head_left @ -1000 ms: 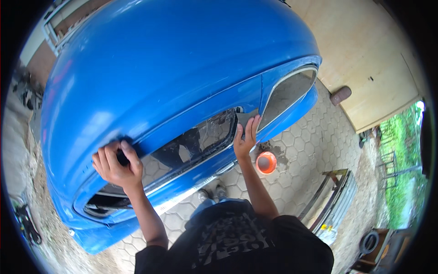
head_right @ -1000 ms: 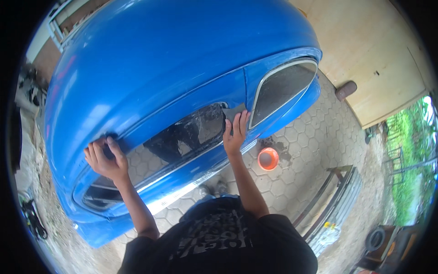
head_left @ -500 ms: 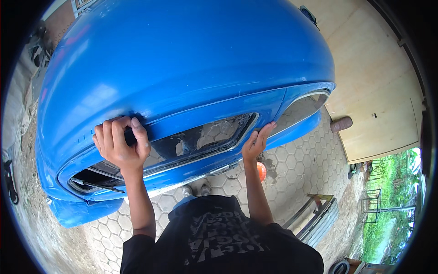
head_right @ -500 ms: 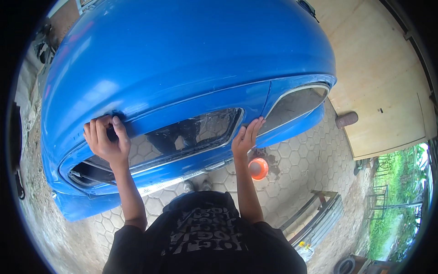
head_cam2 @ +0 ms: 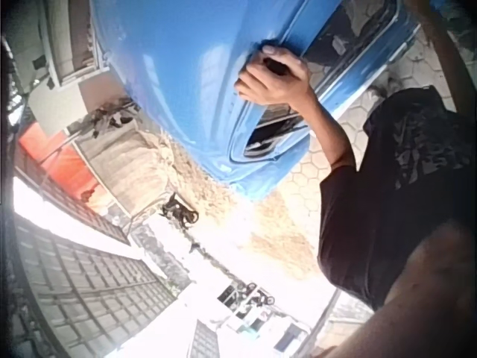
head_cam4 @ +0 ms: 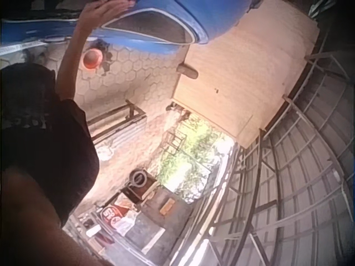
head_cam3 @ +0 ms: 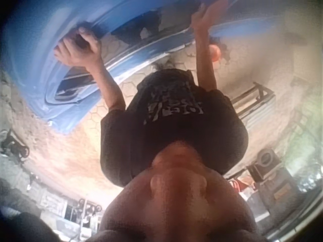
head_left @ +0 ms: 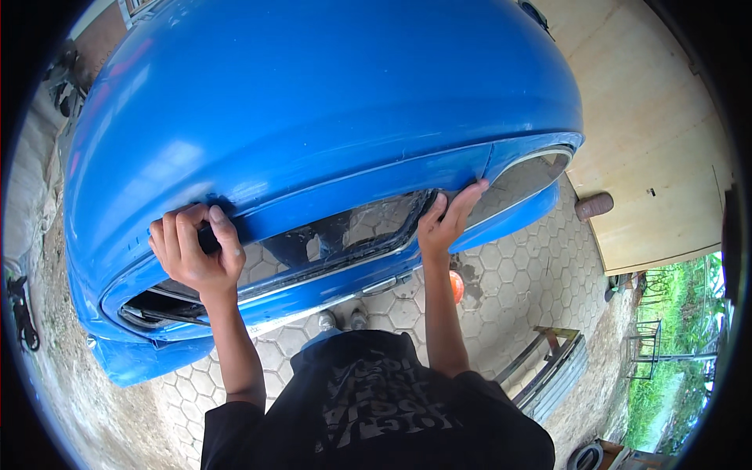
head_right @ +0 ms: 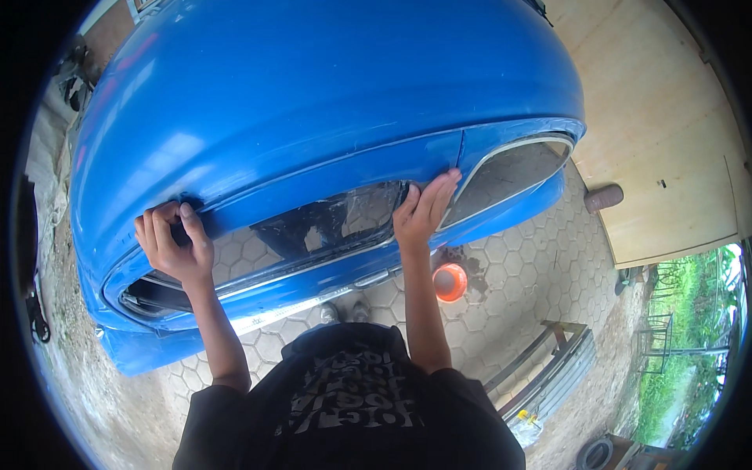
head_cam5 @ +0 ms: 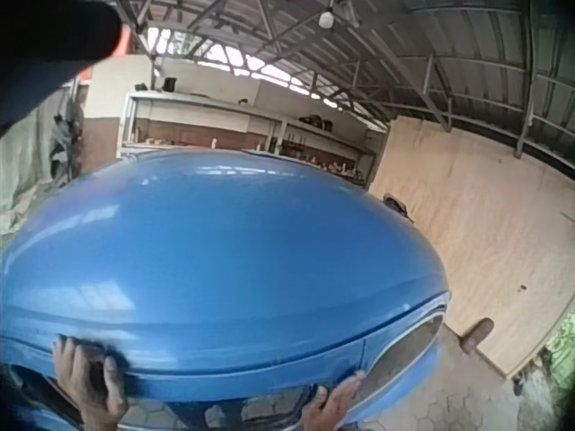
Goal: Sanding the exterior paint of a blue car using sandpaper and water.
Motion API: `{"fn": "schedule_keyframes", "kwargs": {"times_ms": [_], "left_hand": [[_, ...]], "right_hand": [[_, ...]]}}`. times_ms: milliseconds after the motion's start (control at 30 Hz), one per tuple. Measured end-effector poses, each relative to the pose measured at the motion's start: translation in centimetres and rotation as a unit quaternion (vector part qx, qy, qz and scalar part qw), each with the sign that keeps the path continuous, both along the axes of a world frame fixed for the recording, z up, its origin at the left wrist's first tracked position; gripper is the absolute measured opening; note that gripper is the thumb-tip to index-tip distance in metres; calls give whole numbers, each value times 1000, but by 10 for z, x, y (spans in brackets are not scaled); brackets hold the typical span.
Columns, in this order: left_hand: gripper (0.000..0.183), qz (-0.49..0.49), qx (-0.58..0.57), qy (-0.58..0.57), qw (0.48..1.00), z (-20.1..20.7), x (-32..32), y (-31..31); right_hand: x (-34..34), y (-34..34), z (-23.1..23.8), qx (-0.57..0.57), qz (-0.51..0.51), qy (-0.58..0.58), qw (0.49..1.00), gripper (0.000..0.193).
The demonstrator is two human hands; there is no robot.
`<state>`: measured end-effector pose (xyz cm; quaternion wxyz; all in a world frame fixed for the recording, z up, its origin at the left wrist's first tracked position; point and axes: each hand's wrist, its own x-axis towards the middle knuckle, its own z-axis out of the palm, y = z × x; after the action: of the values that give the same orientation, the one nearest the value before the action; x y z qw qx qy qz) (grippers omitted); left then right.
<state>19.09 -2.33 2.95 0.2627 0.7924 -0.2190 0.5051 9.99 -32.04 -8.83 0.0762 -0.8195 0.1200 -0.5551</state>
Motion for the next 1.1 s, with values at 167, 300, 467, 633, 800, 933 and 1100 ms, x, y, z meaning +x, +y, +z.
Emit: {"fn": "schedule_keyframes", "kwargs": {"times_ms": [167, 300, 467, 633, 800, 933, 1100], "left_hand": [[10, -9, 1, -10, 1000, 2, 0, 0], [11, -8, 3, -15, 1000, 0, 0, 2], [11, -9, -6, -17, 1000, -1, 1, -1], [11, -15, -6, -27, 1000, 0, 2, 0], [13, -6, 11, -18, 1000, 7, -5, -4], [14, -10, 3, -15, 1000, 1, -2, 3], [14, 4, 7, -15, 1000, 2, -3, 3]], "right_hand": [[-27, 14, -66, 91, -4, 7, 996, 58], [-19, 12, -53, 79, 0, 17, 997, 60], [-21, 8, -69, 72, -21, 25, 997, 59], [-22, 15, -68, 78, -26, 41, 996, 59], [-19, 6, -55, 70, -15, 9, 997, 59], [-26, 18, -65, 104, -17, 48, 993, 60], [-13, 13, -27, 88, 20, 5, 996, 62]]}}
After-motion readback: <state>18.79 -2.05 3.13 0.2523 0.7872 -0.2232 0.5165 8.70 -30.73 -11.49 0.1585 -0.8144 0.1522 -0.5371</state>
